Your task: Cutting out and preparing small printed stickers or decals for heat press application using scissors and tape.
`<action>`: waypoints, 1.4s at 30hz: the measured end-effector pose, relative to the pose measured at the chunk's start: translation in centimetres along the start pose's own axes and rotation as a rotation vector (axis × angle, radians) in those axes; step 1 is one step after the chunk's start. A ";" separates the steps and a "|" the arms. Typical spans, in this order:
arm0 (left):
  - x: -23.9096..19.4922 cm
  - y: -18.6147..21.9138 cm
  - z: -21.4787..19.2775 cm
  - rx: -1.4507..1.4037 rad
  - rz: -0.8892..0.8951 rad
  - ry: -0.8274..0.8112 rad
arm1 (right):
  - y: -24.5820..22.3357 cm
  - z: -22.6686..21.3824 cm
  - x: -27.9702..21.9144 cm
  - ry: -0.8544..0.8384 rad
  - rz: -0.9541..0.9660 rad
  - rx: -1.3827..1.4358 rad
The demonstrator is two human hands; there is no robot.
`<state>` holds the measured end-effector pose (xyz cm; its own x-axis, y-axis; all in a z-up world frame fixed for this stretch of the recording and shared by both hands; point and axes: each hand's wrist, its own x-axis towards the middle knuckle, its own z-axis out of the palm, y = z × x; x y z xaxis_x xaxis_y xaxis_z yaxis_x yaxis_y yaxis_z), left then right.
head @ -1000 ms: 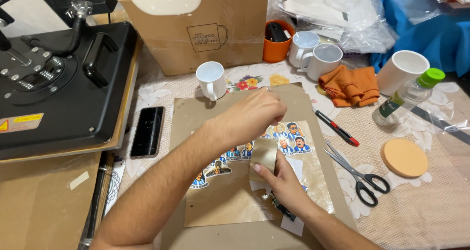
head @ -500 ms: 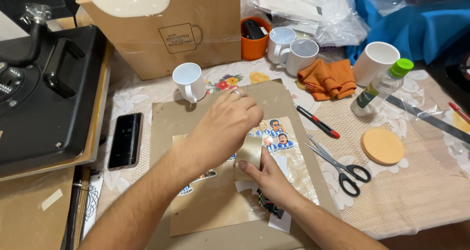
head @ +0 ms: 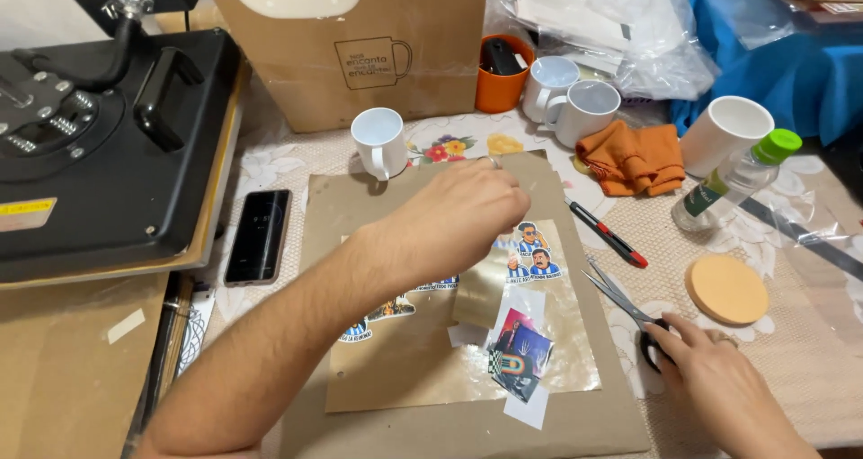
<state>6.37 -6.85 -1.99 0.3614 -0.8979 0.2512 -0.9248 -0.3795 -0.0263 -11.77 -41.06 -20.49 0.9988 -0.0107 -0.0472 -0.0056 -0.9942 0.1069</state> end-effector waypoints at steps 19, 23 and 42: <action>0.1 -0.1 -1.4 -0.045 -0.068 -0.099 | -1.3 -6.0 1.3 -0.298 0.087 -0.039; 0.5 -0.3 -1.2 -0.045 -0.070 -0.113 | 0.6 -7.3 1.4 -0.297 0.208 0.167; 2.3 -1.7 -1.0 -0.088 -0.091 -0.130 | -6.3 -19.2 10.7 -0.235 -0.267 0.492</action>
